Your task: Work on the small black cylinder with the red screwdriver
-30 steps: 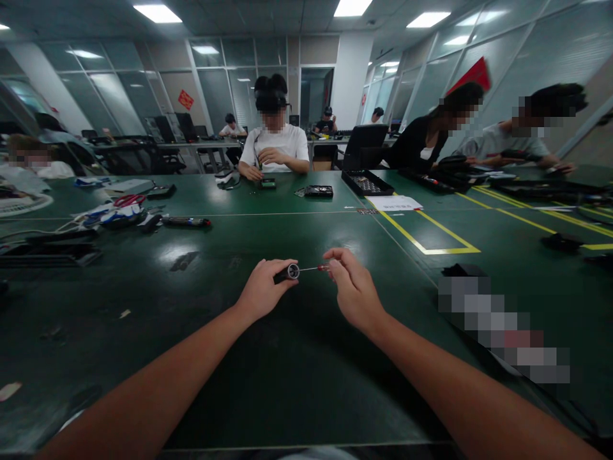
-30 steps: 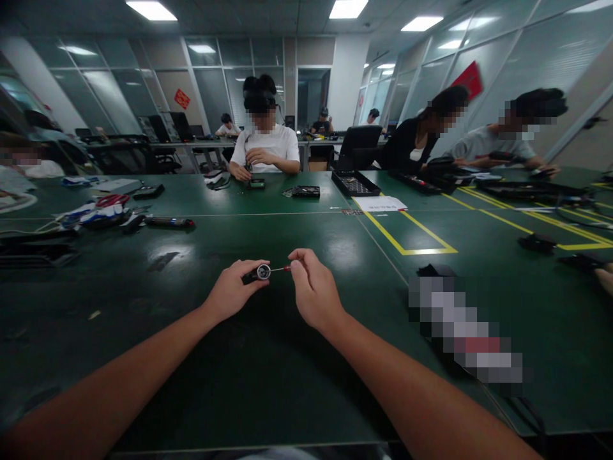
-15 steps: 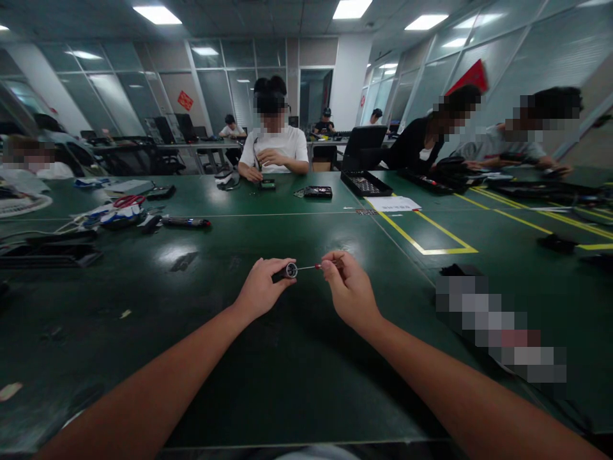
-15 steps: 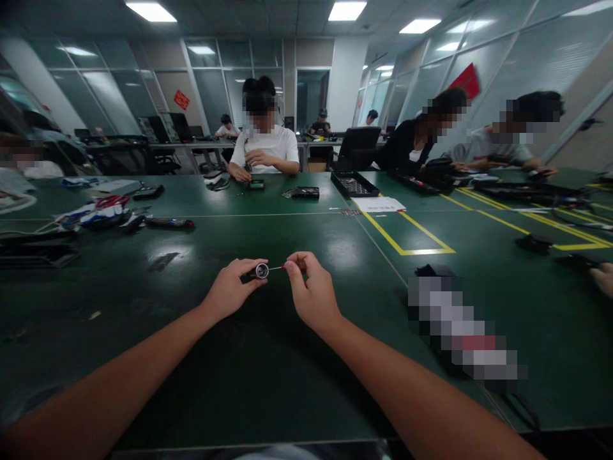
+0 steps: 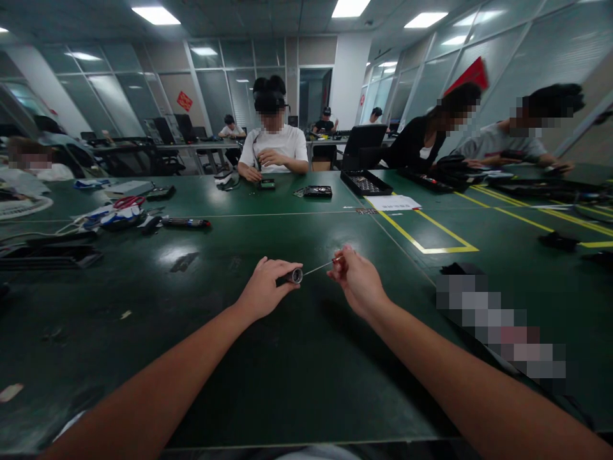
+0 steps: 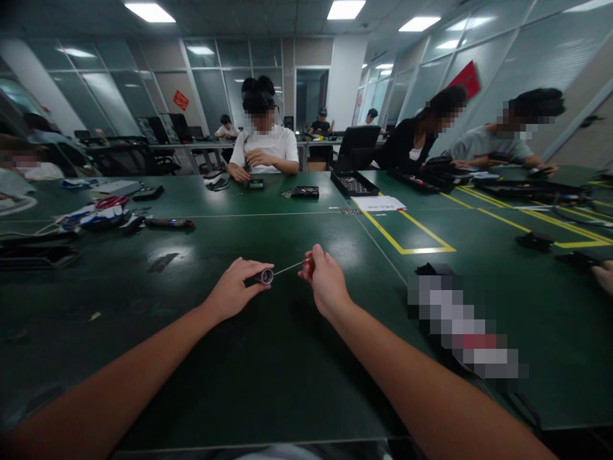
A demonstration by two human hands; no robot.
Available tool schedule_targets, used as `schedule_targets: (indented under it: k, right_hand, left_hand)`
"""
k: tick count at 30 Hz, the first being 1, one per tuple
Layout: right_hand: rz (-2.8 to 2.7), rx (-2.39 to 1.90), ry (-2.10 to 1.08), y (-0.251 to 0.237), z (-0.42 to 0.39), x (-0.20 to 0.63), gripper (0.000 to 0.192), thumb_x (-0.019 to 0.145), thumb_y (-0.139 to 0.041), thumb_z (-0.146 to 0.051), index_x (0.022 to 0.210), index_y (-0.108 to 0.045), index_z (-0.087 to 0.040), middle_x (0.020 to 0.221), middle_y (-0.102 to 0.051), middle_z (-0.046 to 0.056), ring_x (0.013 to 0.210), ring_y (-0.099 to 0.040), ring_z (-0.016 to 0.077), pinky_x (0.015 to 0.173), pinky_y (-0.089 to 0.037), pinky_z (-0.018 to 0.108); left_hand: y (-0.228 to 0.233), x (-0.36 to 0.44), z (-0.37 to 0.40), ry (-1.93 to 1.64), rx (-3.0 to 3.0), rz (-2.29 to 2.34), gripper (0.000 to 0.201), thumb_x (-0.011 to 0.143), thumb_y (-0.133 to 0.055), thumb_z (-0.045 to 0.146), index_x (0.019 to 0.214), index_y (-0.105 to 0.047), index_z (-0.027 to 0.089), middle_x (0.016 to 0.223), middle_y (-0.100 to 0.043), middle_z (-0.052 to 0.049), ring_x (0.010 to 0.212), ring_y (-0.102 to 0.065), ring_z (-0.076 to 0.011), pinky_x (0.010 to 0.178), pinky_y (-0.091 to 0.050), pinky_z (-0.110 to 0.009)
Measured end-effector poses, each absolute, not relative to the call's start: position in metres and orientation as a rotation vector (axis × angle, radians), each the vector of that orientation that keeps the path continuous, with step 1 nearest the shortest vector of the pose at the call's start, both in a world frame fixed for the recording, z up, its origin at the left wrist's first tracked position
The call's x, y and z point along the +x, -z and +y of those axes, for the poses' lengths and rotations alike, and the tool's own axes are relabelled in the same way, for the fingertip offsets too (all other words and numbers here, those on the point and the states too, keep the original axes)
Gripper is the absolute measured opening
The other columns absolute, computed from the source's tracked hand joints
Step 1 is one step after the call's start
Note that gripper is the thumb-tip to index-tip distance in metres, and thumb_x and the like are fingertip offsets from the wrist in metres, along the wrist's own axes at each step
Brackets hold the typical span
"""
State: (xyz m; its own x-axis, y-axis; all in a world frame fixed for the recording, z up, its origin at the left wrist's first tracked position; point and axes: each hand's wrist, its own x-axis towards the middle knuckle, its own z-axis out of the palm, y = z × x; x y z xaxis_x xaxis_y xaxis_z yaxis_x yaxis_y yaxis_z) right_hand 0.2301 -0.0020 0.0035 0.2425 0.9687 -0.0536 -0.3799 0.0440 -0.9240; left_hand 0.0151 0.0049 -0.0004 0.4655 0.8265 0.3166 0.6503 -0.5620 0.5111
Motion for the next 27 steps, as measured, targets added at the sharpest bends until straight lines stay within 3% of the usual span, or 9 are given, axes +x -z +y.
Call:
schedule_targets:
  k: [5,13,20,27]
  right_hand:
    - [-0.965,-1.032,-0.965,-0.003,-0.006,0.226,0.034,0.088,-0.062,-0.055,0.083,-0.061,-0.021,0.069,-0.060,-0.001,0.058,-0.055,0.0136,0.060,-0.048,0.030]
    - [-1.249,-1.035,-0.843,-0.005,-0.014,0.225,0.031,0.093,-0.055,-0.052,0.090,-0.062,-0.021,0.074,-0.064,0.001,0.065,-0.061,0.0160,0.065,-0.049,0.032]
    - [-1.359,-1.085,-0.730,-0.015,-0.030,0.223,0.046,0.100,-0.040,-0.055,0.088,-0.068,-0.021,0.068,-0.061,0.001,0.060,-0.054,0.0155,0.057,-0.043,0.030]
    - [-1.477,-1.133,-0.607,-0.017,-0.038,0.222,0.023,0.097,-0.049,-0.036,0.109,-0.064,-0.022,0.082,-0.069,0.002,0.069,-0.061,0.0177,0.064,-0.045,0.030]
  left_hand:
    - [0.002,0.017,0.005,-0.813,2.355,1.274,0.041,0.089,-0.071,0.028,0.129,-0.063,0.030,0.121,-0.070,-0.001,0.113,-0.061,-0.0238,0.118,-0.026,-0.060]
    - [0.002,0.019,0.004,-0.812,2.353,1.323,0.042,0.087,-0.073,0.028,0.127,-0.065,0.030,0.119,-0.071,-0.002,0.108,-0.062,-0.0256,0.113,-0.034,-0.057]
    - [0.005,0.018,0.006,-0.831,2.322,1.301,0.039,0.087,-0.073,0.026,0.125,-0.065,0.029,0.119,-0.071,-0.001,0.110,-0.063,-0.0240,0.116,-0.028,-0.059]
    - [0.004,0.018,0.005,-0.862,2.285,1.341,0.036,0.087,-0.070,0.025,0.123,-0.067,0.028,0.120,-0.071,-0.003,0.112,-0.062,-0.0264,0.113,-0.034,-0.057]
